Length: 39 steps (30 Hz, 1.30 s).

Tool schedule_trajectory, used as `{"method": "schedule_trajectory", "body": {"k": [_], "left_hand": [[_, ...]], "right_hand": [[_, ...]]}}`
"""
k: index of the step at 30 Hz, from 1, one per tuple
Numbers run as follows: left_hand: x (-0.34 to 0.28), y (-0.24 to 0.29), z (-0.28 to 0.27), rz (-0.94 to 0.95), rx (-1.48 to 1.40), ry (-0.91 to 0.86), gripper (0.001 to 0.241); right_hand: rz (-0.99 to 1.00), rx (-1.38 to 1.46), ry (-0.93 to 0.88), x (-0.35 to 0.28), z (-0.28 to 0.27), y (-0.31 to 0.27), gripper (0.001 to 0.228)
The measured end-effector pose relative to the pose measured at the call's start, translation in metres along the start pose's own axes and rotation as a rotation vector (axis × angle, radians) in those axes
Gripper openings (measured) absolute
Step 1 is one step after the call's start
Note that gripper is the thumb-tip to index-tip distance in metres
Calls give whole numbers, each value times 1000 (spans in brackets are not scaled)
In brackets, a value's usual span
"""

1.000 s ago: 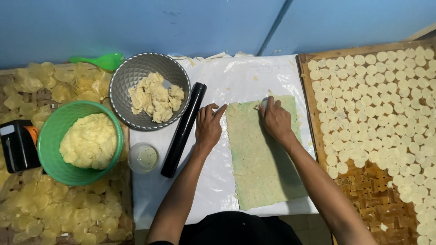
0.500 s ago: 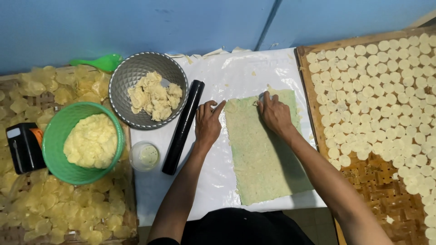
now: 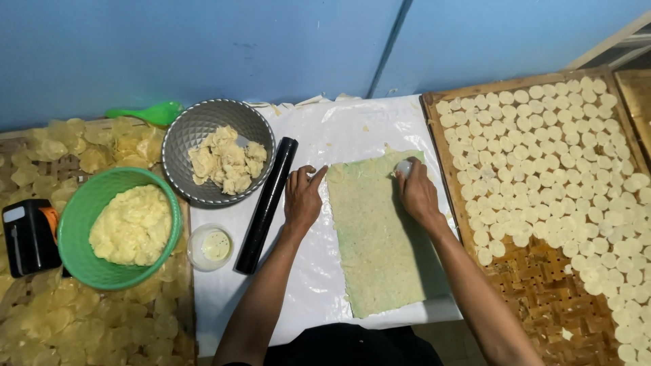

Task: Shaping dough into small circles using a mold and a rolling pin.

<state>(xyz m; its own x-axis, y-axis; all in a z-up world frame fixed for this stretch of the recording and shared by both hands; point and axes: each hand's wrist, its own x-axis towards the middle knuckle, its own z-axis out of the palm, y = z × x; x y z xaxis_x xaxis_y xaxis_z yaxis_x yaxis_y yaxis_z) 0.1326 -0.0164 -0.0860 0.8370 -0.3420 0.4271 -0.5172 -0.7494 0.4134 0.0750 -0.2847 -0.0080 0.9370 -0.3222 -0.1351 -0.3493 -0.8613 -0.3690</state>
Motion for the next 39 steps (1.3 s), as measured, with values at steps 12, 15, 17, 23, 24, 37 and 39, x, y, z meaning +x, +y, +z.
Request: {"method": "schedule_trajectory", "body": {"k": [12, 15, 17, 23, 24, 37, 39], "left_hand": [[0, -3, 4, -1, -8, 7, 47], [1, -3, 4, -3, -14, 5, 47], [1, -2, 3, -5, -9, 11, 46], [1, -3, 4, -1, -17, 17, 46], [0, -3, 3, -2, -15, 15, 46], [3, 2, -2, 4, -25, 3, 45], [2, 1, -2, 4, -26, 8, 45]], "right_hand": [[-87, -299, -68, 47, 41, 21, 49], [-70, -363, -17, 50, 45, 24, 46], [-198, -397, -95, 49, 37, 25, 46], [-162, -385, -87, 46, 27, 13, 43], [-163, -384, -89, 48, 26, 18, 43], [7, -31, 69, 22, -11, 46, 41], [-14, -82, 56, 29, -3, 50, 42]]}}
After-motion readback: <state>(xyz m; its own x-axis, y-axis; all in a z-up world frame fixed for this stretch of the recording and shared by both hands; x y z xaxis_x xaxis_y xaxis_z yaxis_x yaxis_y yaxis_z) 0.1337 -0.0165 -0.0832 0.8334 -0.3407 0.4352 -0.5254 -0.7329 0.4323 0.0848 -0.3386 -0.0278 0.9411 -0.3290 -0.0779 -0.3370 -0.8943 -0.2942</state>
